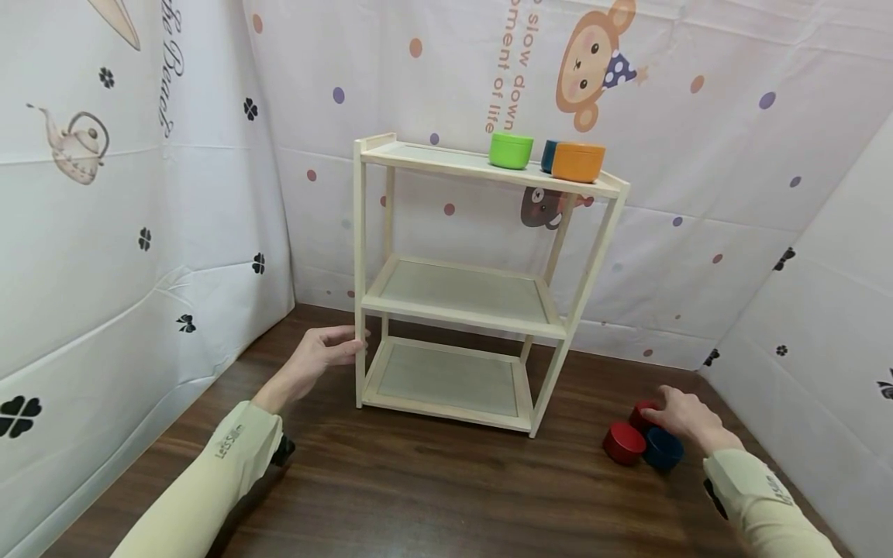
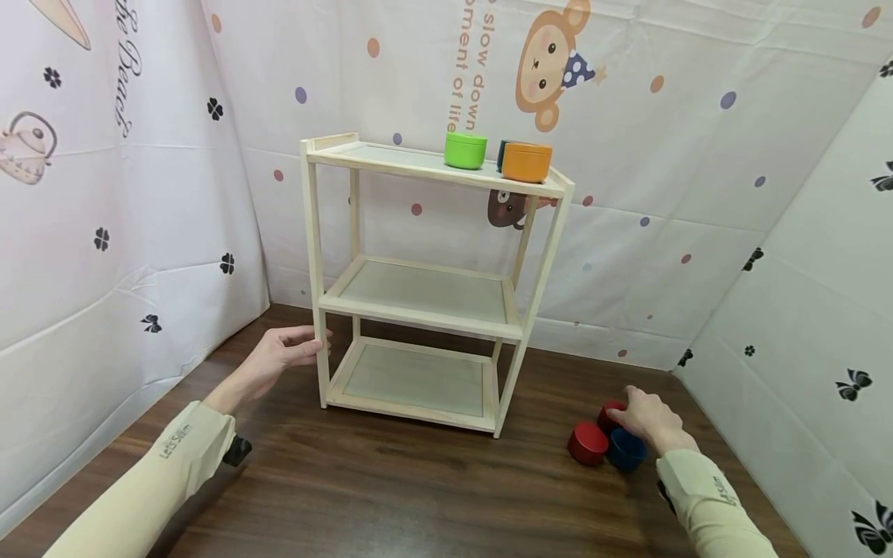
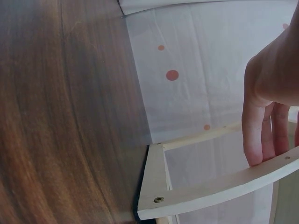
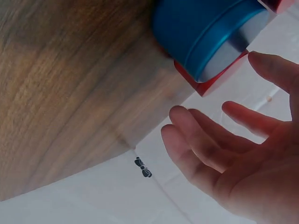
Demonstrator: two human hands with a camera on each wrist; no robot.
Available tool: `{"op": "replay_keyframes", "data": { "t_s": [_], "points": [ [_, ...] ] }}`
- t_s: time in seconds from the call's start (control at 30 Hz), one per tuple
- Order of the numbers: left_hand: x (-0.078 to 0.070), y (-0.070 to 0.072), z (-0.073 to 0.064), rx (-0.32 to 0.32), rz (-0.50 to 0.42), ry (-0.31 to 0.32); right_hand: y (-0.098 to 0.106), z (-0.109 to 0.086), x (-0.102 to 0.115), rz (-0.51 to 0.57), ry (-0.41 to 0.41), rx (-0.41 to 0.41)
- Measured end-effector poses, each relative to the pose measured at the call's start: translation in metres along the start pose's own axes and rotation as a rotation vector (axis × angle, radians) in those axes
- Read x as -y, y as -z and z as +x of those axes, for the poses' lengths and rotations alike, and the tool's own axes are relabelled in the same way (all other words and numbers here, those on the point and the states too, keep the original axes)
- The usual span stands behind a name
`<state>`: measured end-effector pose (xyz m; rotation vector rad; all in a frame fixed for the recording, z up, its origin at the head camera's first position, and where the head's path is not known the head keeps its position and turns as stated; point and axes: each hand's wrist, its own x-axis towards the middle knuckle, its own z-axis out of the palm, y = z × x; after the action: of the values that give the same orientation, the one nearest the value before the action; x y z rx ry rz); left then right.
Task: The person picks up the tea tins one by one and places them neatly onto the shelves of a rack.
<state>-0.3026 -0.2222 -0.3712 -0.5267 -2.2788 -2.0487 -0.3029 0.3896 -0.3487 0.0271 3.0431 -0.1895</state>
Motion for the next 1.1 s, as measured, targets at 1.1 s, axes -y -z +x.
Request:
{"op": "replay_keyframes", "data": {
  "t_s": [1.1],
  "points": [
    [0.001, 0.001, 0.002, 0.003, 0.000, 0.006, -0.024, 0.003, 0.001, 0.178, -0.029, -0.111]
  ]
}}
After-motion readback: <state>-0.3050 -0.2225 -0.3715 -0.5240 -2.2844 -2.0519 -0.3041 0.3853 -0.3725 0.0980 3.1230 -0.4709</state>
